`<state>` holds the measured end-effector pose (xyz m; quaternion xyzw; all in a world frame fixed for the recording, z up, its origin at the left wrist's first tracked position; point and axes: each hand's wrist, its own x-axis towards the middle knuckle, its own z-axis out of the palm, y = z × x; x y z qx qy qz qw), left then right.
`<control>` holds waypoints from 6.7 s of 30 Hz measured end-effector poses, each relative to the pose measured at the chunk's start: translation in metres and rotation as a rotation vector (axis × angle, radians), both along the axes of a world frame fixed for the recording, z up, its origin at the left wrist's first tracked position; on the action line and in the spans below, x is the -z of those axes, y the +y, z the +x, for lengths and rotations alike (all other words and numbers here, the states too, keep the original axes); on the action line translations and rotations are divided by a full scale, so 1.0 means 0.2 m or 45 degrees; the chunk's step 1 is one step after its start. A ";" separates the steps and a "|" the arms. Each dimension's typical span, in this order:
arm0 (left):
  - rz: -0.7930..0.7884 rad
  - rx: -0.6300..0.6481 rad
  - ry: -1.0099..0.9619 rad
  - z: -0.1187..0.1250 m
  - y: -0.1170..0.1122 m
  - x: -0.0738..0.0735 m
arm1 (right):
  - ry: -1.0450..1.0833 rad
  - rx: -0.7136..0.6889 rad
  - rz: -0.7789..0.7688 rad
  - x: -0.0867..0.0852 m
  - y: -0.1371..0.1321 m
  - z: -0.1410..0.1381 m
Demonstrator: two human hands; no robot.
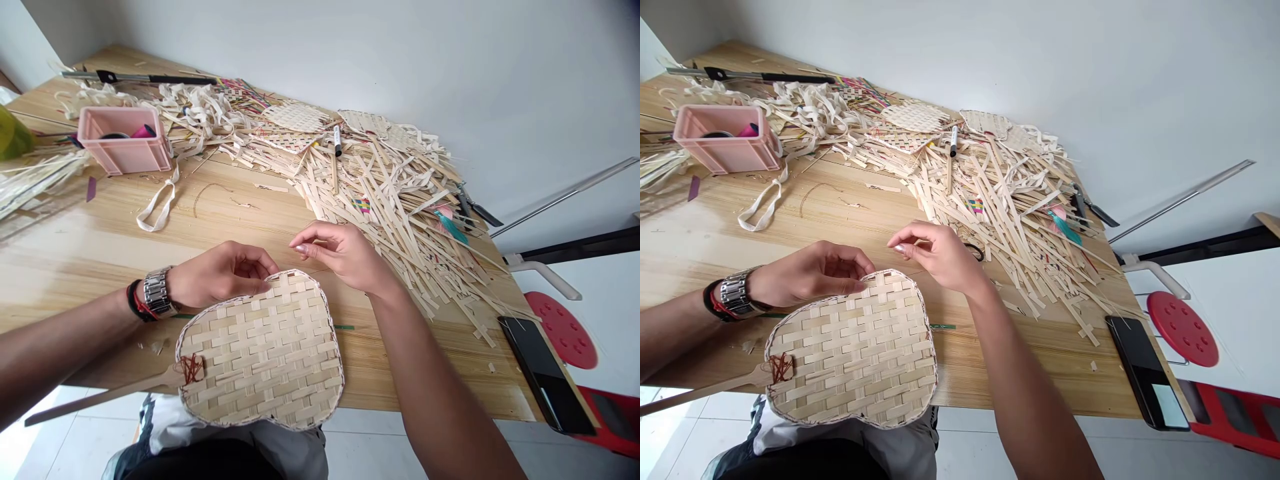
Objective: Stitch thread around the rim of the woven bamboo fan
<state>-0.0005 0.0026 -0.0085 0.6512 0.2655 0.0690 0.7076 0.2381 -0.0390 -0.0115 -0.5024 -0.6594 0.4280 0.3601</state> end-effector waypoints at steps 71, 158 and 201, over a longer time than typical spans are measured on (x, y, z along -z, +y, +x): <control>0.080 -0.047 -0.016 0.00 -0.01 -0.01 | 0.285 -0.198 -0.281 0.07 0.03 -0.02; 0.143 -0.160 -0.006 0.02 -0.01 0.01 | 0.064 -0.059 -0.162 -0.01 0.00 -0.01; 0.148 -0.231 0.009 0.01 0.01 0.02 | 0.081 0.067 0.022 -0.04 -0.03 -0.02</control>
